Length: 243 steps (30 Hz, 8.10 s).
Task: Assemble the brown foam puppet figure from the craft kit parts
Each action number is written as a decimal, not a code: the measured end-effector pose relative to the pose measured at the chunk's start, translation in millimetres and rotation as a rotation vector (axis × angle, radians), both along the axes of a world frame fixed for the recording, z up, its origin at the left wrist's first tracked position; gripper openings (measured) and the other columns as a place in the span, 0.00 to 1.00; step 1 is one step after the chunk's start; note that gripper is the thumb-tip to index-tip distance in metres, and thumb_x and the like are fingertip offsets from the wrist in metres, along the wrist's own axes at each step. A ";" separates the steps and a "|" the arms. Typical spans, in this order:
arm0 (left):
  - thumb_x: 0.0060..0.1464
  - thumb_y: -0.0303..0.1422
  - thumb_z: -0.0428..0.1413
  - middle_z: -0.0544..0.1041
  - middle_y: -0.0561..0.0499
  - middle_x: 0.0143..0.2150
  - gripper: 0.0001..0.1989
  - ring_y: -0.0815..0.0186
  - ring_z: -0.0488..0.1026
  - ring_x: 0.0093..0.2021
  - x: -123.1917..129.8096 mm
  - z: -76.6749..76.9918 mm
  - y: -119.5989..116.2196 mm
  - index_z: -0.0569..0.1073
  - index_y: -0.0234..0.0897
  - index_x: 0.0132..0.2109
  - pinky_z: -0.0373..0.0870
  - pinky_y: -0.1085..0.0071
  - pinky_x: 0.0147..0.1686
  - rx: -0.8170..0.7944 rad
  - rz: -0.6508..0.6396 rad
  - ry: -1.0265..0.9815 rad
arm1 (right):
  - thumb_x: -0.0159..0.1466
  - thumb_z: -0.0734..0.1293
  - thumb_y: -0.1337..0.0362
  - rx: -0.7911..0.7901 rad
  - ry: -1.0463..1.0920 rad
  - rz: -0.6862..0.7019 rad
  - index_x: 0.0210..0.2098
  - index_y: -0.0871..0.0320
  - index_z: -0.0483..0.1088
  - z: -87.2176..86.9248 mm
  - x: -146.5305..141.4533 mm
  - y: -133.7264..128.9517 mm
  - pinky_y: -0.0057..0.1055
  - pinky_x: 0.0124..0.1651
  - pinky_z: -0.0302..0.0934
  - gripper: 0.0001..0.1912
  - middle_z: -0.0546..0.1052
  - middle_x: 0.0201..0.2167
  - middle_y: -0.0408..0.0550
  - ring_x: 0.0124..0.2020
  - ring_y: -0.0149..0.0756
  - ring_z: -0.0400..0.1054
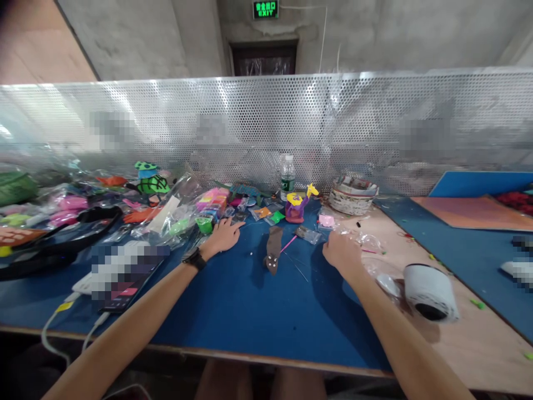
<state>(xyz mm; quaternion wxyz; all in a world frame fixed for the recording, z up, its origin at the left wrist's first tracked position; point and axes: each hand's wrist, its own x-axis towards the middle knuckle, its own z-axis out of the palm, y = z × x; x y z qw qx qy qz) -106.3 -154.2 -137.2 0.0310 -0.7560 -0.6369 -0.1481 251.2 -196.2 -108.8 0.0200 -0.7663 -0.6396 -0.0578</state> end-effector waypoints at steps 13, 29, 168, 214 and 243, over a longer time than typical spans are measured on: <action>0.62 0.30 0.51 0.80 0.42 0.47 0.10 0.57 0.75 0.50 4.3 32.3 -7.1 0.76 0.35 0.45 0.67 0.57 0.55 0.331 -0.179 -0.511 | 0.68 0.59 0.56 0.421 0.122 0.186 0.27 0.58 0.77 32.5 -38.8 -26.9 0.32 0.32 0.57 0.21 0.79 0.25 0.54 0.31 0.45 0.75; 0.53 0.43 0.65 0.81 0.48 0.39 0.22 0.67 0.77 0.37 46.4 51.0 -63.2 0.71 0.36 0.49 0.71 0.71 0.39 -0.261 -0.546 -1.361 | 0.68 0.62 0.49 0.091 1.000 0.817 0.29 0.57 0.69 39.1 -104.7 -42.9 0.26 0.25 0.53 0.20 0.69 0.21 0.39 0.21 0.28 0.60; 0.64 0.27 0.49 0.62 0.41 0.51 0.10 0.57 0.63 0.56 70.3 55.2 -105.8 0.66 0.35 0.31 0.68 0.60 0.55 0.321 -0.596 -0.402 | 0.72 0.57 0.67 0.722 0.345 0.888 0.31 0.57 0.67 15.2 -113.3 -72.4 0.24 0.23 0.49 0.14 0.74 0.26 0.44 0.23 0.28 0.65; 0.52 0.24 0.55 0.63 0.45 0.41 0.15 0.59 0.63 0.46 72.5 65.2 -114.7 0.60 0.35 0.21 0.65 0.56 0.50 0.299 -0.614 -0.437 | 0.68 0.59 0.69 0.839 -0.068 1.005 0.23 0.56 0.66 36.2 -94.0 -60.0 0.31 0.28 0.49 0.17 0.72 0.18 0.44 0.22 0.32 0.66; 0.59 0.46 0.58 0.72 0.52 0.33 0.18 0.68 0.74 0.30 54.7 49.2 -77.4 0.69 0.36 0.45 0.77 0.71 0.29 -0.393 -0.598 -1.240 | 0.68 0.65 0.58 0.279 1.012 0.872 0.32 0.57 0.77 21.7 -88.1 -44.2 0.26 0.26 0.62 0.13 0.77 0.28 0.46 0.25 0.31 0.68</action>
